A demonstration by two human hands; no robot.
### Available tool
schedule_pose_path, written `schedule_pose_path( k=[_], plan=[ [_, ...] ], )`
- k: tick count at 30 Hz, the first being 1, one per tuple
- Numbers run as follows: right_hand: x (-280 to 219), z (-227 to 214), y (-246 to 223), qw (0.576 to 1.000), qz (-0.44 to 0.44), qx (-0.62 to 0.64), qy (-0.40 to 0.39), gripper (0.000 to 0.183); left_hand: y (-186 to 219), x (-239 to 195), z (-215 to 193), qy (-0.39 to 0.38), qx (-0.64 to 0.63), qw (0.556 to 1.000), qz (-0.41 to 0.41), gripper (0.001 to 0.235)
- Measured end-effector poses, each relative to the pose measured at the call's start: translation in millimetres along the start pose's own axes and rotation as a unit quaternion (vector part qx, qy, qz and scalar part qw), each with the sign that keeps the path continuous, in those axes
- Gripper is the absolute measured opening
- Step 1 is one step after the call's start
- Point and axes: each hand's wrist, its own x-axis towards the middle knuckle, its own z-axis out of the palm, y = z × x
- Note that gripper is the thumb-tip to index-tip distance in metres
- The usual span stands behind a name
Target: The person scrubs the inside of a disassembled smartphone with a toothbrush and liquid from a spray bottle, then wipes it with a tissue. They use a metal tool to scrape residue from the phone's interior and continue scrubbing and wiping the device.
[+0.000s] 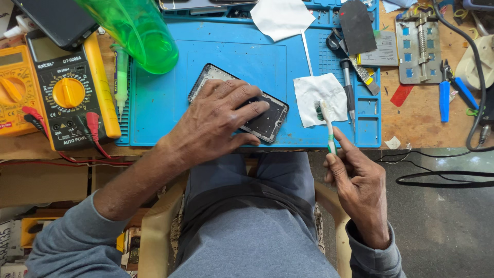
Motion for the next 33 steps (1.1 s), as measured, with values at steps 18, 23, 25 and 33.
schedule_pose_path(
  k=[18, 23, 25, 33],
  plan=[
    [11.4, -0.4, -25.0, 0.968, -0.189, -0.161, 0.021, 0.031, -4.8, -9.7, 15.0, 0.003, -0.028, 0.998, 0.056, 0.037],
    [18.2, -2.1, -28.3, 0.966, -0.199, -0.161, 0.020, 0.030, -4.0, -9.3, 14.4, -0.011, -0.002, 0.998, 0.055, 0.044],
    [20.5, -2.2, -27.9, 0.970, -0.193, -0.149, 0.024, 0.028, -4.5, -6.4, 12.2, -0.023, 0.016, 0.998, 0.058, 0.050],
    [16.5, 3.3, -13.7, 0.983, -0.162, -0.068, 0.055, 0.027, -22.0, 16.6, 2.7, -0.055, -0.005, 0.997, 0.055, 0.084]
  ],
)
